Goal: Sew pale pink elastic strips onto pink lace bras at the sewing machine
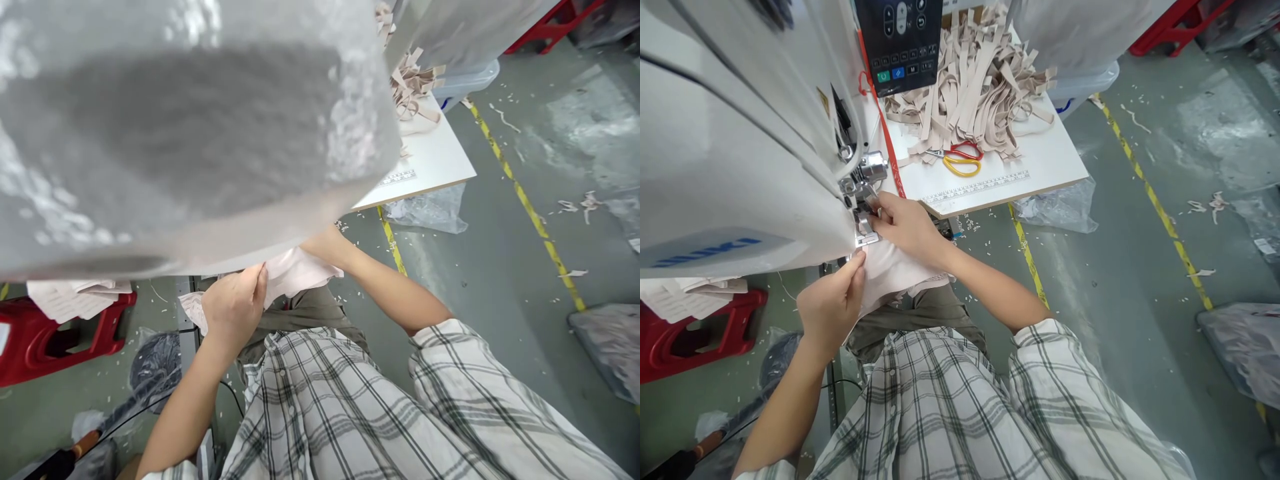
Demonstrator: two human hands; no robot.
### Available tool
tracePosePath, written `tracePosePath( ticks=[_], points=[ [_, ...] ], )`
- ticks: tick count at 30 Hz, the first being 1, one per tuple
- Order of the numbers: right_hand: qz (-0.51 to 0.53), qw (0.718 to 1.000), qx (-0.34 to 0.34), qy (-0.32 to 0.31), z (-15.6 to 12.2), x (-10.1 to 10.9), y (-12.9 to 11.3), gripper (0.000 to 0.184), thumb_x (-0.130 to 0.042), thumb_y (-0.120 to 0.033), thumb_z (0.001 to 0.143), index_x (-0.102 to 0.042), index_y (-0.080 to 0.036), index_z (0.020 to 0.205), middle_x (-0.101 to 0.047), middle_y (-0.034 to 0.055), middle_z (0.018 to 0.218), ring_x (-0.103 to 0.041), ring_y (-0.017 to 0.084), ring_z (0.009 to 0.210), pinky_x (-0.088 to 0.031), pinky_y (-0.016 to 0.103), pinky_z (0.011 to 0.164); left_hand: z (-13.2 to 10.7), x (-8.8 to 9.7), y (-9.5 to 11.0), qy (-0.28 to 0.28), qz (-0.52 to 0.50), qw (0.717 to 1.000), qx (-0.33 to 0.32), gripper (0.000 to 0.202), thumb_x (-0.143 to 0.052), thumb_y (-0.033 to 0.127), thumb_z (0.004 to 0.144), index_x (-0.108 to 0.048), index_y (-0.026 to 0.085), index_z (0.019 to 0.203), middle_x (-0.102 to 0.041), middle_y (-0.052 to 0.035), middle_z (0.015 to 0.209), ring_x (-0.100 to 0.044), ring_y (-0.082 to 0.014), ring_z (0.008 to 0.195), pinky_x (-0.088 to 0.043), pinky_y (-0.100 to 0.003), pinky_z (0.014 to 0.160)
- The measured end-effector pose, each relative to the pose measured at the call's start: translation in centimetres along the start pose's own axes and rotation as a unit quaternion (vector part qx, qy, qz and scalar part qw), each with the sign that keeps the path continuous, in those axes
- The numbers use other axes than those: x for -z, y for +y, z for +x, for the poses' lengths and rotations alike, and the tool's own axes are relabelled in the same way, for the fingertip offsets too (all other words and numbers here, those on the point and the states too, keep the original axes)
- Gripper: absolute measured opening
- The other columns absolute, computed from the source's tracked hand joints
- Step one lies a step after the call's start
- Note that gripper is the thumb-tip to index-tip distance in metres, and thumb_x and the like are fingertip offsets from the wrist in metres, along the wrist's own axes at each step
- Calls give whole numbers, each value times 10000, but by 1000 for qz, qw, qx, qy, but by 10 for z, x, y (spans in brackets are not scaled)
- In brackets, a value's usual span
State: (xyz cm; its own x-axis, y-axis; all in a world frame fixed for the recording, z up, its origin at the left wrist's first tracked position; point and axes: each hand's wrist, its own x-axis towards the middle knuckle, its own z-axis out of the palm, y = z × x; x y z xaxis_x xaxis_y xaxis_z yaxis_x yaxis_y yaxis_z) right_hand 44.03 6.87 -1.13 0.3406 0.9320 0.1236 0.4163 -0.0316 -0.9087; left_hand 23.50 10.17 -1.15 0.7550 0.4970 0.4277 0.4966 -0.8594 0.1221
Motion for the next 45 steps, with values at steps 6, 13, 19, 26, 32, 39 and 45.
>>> tracePosePath(
  ticks=[6, 13, 19, 26, 32, 39, 45],
  points=[
    [2, 1000, -6, 8, -4, 3, -9, 73, -550, -282, 893, -581, -218, 874, -535, -26, 621, -525, 162, 619, -467, 342, 690, 2, 2, 1, -6, 6, 1000, 2, 277, -526, 292, 981, -744, 169, 1098, -641, 16, 530, -527, -125, 455, -269, -272, 480],
    [0, 1000, 2, 6, 0, 0, 0, 131, -547, -318, 906, -601, -211, 960, -544, -35, 651, -517, 151, 645, -418, 299, 667, 0, 3, 0, -30, 14, 999, 23, 281, -530, 307, 976, -748, 212, 1126, -664, 5, 564, -563, -132, 503, -262, -272, 497],
    [-3, 1000, -2, 13, 3, -2, 7, 151, -571, -315, 898, -629, -179, 931, -553, -49, 663, -474, 105, 630, -321, 254, 629, -4, 4, -8, -2, 18, 999, 40, 265, -572, 293, 952, -756, 225, 1129, -704, -20, 643, -575, -134, 558, -309, -256, 552],
    [3, 999, -16, 28, -1, -3, 6, 133, -610, -318, 889, -616, -187, 866, -539, -47, 652, -459, 100, 627, -294, 259, 630, -6, 10, -10, 8, 13, 1000, 14, 224, -588, 279, 943, -770, 215, 1057, -673, -13, 611, -548, -129, 537, -329, -252, 546],
    [-8, 1000, -23, 19, 0, 0, 6, 123, -601, -314, 893, -616, -192, 895, -560, -43, 654, -471, 110, 637, -296, 265, 632, -7, 7, -11, 17, 4, 999, -32, 200, -592, 258, 939, -761, 219, 1040, -634, -3, 577, -532, -135, 526, -333, -263, 542],
    [-9, 1000, -13, 25, -1, 6, 8, 148, -598, -340, 890, -613, -193, 877, -567, -51, 637, -473, 102, 616, -290, 262, 627, -1, 5, -2, 8, -12, 997, -71, 187, -604, 225, 924, -742, 205, 1049, -636, -2, 584, -545, -144, 545, -325, -269, 545],
    [-11, 999, -9, 35, -2, 9, 7, 125, -596, -313, 886, -602, -193, 850, -566, -60, 615, -471, 97, 597, -287, 262, 623, 1, 1, 1, 19, -19, 995, -96, 177, -590, 232, 926, -727, 209, 1035, -610, 10, 566, -538, -138, 523, -333, -267, 545]
  ],
)
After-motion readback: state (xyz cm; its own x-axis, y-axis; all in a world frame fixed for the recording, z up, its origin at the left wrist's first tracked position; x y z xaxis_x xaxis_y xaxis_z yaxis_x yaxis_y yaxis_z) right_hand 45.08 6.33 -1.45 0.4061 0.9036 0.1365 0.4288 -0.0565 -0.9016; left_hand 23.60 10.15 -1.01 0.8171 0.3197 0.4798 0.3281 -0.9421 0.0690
